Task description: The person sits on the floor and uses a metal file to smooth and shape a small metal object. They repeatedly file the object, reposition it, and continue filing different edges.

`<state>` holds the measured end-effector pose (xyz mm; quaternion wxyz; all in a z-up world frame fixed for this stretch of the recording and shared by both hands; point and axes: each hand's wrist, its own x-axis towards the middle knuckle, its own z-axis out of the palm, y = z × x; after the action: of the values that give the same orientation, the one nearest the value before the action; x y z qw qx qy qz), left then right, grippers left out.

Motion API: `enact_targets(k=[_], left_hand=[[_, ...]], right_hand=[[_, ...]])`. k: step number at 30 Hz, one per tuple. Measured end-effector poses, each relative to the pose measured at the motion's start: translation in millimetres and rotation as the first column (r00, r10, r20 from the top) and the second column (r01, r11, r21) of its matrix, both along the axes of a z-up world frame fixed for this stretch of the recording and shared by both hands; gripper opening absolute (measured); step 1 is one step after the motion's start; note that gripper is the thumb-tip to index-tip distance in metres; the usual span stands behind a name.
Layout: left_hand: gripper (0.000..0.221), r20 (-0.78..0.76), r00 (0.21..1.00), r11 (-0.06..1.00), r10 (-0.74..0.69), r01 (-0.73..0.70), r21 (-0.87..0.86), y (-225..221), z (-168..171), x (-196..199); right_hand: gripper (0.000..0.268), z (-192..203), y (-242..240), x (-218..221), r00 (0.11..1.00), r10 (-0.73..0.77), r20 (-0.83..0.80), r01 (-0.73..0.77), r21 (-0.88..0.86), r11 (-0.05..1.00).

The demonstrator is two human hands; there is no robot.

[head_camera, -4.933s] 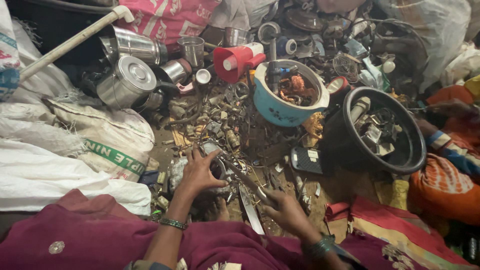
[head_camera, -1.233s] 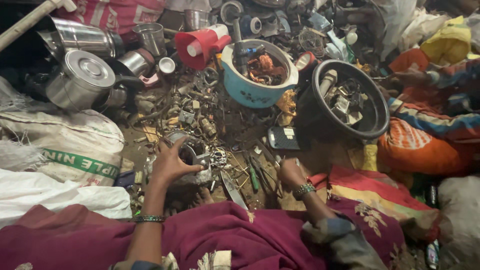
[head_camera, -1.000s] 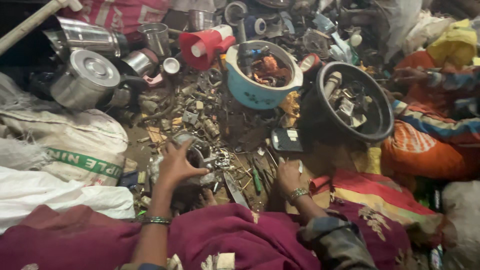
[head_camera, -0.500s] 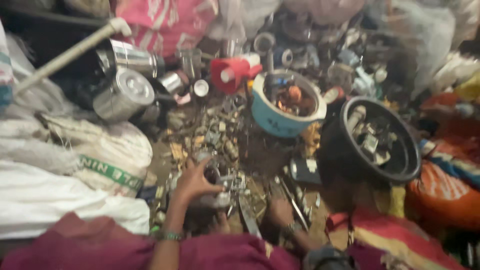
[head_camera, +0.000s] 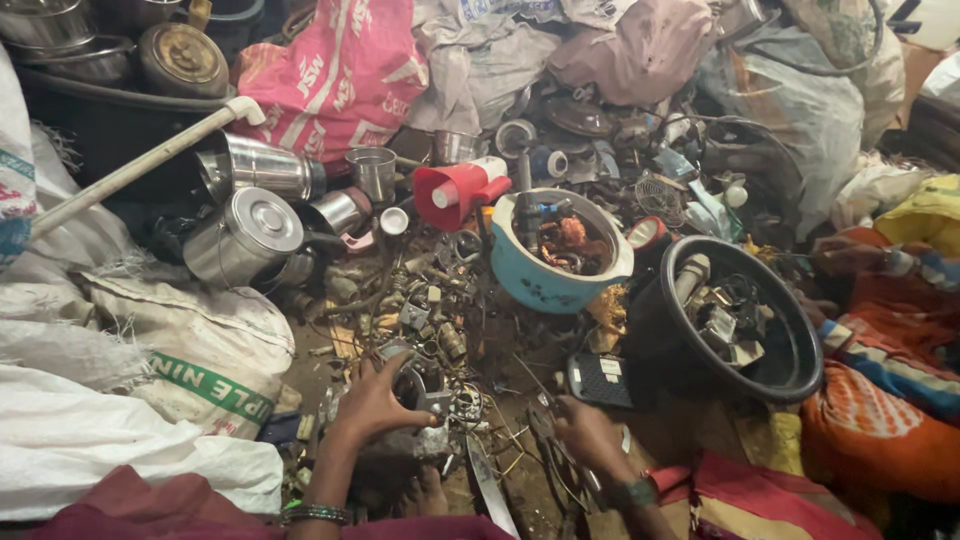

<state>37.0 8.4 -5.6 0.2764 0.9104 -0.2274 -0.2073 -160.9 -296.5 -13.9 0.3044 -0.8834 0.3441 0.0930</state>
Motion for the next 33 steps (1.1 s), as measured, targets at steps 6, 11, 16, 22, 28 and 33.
enact_targets(k=[6,11,16,22,28,33], left_hand=[[0.13,0.043,0.999,0.997,0.0,0.003,-0.078,-1.0,-6.7,1.3],[0.13,0.03,0.999,0.988,-0.016,0.02,-0.151,0.7,-19.1,1.4],[0.129,0.058,0.998,0.99,-0.021,0.029,-0.135,-4.4,-22.2,1.5],[0.128,0.03,0.999,0.998,-0.016,0.018,-0.06,-12.0,-18.7,-2.5],[0.127,-0.02,0.999,0.995,-0.043,0.041,-0.092,-14.5,-18.6,1.9],[0.127,0.103,0.994,0.998,-0.034,0.04,-0.056,-14.2,-25.1,0.3]], right_hand=[[0.035,71.1,14.0,-16.8,0.983,-0.005,0.182,-0.012,0.094,0.995],[0.031,15.7,-9.3,-13.6,0.962,0.032,0.27,-0.058,0.088,0.994],[0.031,-51.0,-41.6,-8.2,0.954,0.133,0.268,-0.126,-0.042,0.991],[0.035,-79.3,-27.3,2.7,0.992,-0.086,0.09,0.07,0.163,0.984],[0.036,-68.0,-20.2,8.6,0.994,-0.103,0.037,0.092,0.237,0.967],[0.04,-74.9,-18.0,2.1,0.991,-0.027,0.129,0.01,0.128,0.992]])
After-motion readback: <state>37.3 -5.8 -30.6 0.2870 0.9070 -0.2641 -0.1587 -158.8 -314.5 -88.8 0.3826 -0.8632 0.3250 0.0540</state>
